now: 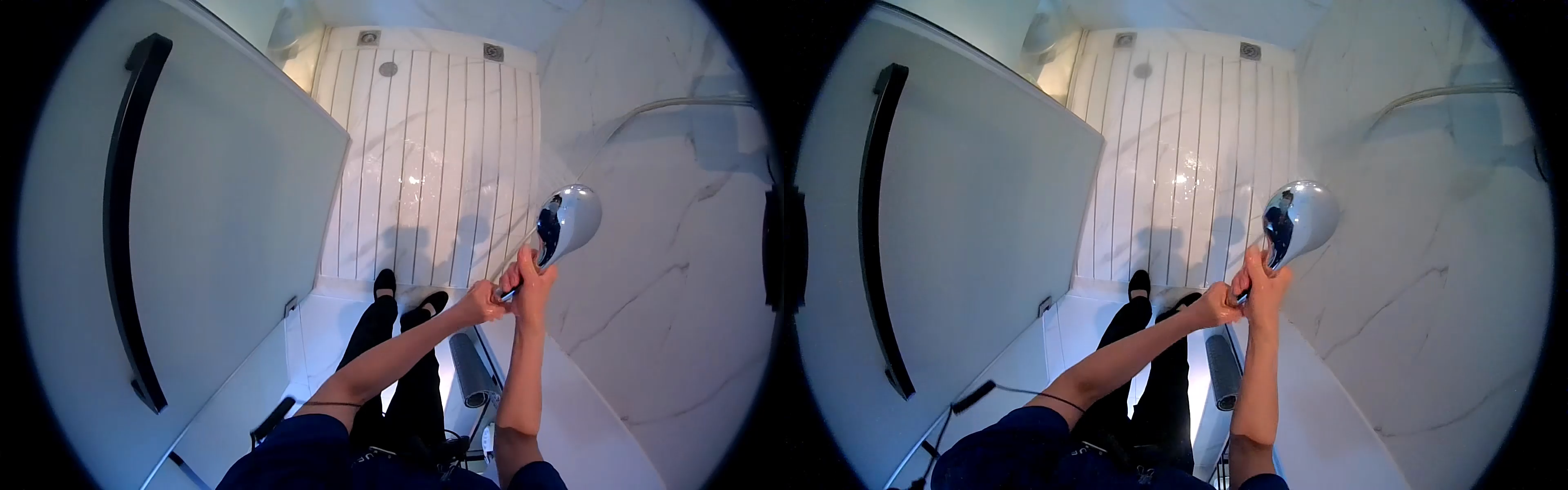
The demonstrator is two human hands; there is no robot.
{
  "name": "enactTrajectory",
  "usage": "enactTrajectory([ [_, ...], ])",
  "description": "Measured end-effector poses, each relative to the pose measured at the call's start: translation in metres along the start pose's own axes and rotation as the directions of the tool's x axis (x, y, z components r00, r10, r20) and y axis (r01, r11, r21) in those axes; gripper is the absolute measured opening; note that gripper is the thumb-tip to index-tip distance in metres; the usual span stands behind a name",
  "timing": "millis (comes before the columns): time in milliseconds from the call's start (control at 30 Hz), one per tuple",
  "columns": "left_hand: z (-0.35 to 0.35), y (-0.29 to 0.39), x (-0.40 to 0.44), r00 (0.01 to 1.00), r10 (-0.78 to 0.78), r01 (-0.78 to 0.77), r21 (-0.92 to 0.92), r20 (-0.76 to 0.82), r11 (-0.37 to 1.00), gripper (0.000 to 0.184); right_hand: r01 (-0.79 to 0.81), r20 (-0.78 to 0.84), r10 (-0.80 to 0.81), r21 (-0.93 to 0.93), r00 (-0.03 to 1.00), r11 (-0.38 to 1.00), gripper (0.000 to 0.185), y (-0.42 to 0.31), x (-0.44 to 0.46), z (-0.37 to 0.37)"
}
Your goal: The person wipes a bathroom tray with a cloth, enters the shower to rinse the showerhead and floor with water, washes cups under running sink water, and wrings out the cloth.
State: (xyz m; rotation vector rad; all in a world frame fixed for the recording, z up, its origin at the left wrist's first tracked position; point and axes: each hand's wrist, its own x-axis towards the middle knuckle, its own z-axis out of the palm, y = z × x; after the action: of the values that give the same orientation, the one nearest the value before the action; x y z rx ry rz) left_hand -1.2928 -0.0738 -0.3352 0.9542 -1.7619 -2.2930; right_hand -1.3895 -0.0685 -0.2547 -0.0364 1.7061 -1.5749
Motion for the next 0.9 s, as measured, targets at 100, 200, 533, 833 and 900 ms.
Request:
enactTrajectory([
  [100,0.006,0.002,-0.001,0.988,0.097,-0.063,-0.268,0.116,0.961,0.017,-0.053,0.152,0.046,0.041,0.987,0.998,0.023,-0.006,-0.007,-0.004],
  [200,0.017,-0.021,0.002,0.988,0.137,-0.142,-0.073,-0.064,0.987,0.016,-0.078,-0.048,0.081,0.070,0.996,0.995,0.027,-0.002,-0.001,0.008],
  [533,0.012,0.022,0.000,0.975,0.048,-0.132,-0.394,-0.216,0.910,0.030,0.202,0.064,-0.193,-0.433,0.979,0.879,0.032,-0.013,-0.027,0.006],
  [833,-0.072,0.147,-0.082,0.980,0.176,-0.163,0.124,-0.093,0.979,0.035,0.404,-0.139,-0.529,-0.493,0.837,0.770,0.022,-0.163,-0.095,-0.006],
  [900,-0.107,0.137,-0.097,0.973,0.167,-0.159,0.064,-0.159,0.985,0.031,0.486,-0.188,-0.651,-0.523,0.736,0.700,0.020,-0.219,-0.097,-0.018],
])
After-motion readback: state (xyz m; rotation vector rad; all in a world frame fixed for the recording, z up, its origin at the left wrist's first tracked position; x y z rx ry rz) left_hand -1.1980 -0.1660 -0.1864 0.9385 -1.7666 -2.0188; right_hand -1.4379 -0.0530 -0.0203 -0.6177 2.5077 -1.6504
